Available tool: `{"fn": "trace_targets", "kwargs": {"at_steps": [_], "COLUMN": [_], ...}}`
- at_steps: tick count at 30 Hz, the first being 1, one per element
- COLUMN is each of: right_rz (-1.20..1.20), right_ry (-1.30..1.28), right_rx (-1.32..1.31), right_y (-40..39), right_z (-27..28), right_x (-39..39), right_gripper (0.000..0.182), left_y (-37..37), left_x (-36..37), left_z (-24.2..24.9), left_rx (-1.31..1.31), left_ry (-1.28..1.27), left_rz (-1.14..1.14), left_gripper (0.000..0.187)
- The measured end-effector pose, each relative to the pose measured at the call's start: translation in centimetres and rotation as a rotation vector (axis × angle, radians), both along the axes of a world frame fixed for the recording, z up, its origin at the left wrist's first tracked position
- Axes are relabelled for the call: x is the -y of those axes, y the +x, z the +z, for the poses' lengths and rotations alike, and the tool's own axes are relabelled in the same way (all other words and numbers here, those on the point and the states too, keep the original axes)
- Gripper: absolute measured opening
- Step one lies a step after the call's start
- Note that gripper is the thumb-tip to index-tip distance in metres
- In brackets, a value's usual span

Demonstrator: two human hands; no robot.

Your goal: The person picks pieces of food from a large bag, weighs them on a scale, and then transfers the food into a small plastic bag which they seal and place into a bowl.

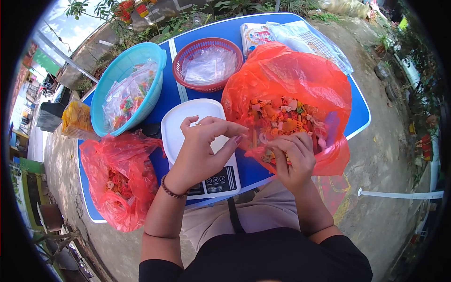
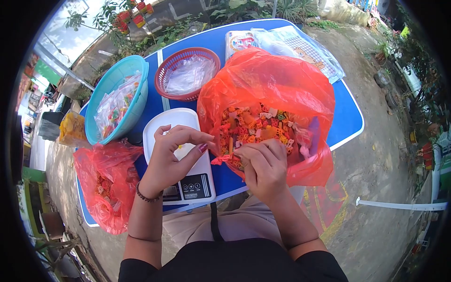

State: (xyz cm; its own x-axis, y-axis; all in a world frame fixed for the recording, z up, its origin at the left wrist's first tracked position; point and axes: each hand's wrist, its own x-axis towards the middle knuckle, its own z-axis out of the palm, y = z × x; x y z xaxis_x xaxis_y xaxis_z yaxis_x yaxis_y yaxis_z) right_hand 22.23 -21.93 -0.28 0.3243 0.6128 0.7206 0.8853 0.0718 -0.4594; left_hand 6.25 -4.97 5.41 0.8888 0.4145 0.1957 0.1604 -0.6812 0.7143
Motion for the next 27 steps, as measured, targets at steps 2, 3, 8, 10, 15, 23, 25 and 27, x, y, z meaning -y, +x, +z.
{"fn": "trace_targets", "kwargs": {"at_steps": [2,3,8,10,15,23,25,27], "right_rz": [0.012,0.022,0.05,0.041,0.035,0.053,0.056,0.06], "right_ry": [-0.002,-0.013,-0.07,-0.07,-0.089,-0.162,-0.183,-0.197], "right_rx": [-0.08,-0.125,-0.166,-0.162,-0.027,-0.008,-0.016,-0.014], "right_y": [-0.5,-0.8,-2.2,-2.7,-3.7,-5.1,-5.1,-5.2], "right_z": [0.3,0.4,1.0,1.0,1.1,0.8,0.6,0.4], "right_x": [-0.7,-1.0,-2.7,-3.8,-6.6,-9.3,-9.5,-9.6], "right_gripper": [0.012,0.011,0.007,0.007,0.007,0.004,0.004,0.004], "left_y": [-0.9,-1.4,-3.5,-3.9,-4.6,-4.5,-4.6,-4.7], "left_x": [-0.4,-0.5,-1.8,-2.5,-4.4,-4.5,-4.8,-4.9], "left_z": [0.1,0.3,-0.9,-1.7,-3.5,-4.0,-4.0,-4.1], "left_rx": [0.012,0.01,0.124,0.182,0.23,0.237,0.237,0.24], "left_ry": [-0.045,-0.038,-0.018,0.011,0.258,0.344,0.337,0.322], "left_rz": [0.015,0.012,0.044,0.105,0.361,0.464,0.487,0.496], "left_gripper": [0.02,0.02,0.022,0.022,0.025,0.026,0.025,0.024]}}
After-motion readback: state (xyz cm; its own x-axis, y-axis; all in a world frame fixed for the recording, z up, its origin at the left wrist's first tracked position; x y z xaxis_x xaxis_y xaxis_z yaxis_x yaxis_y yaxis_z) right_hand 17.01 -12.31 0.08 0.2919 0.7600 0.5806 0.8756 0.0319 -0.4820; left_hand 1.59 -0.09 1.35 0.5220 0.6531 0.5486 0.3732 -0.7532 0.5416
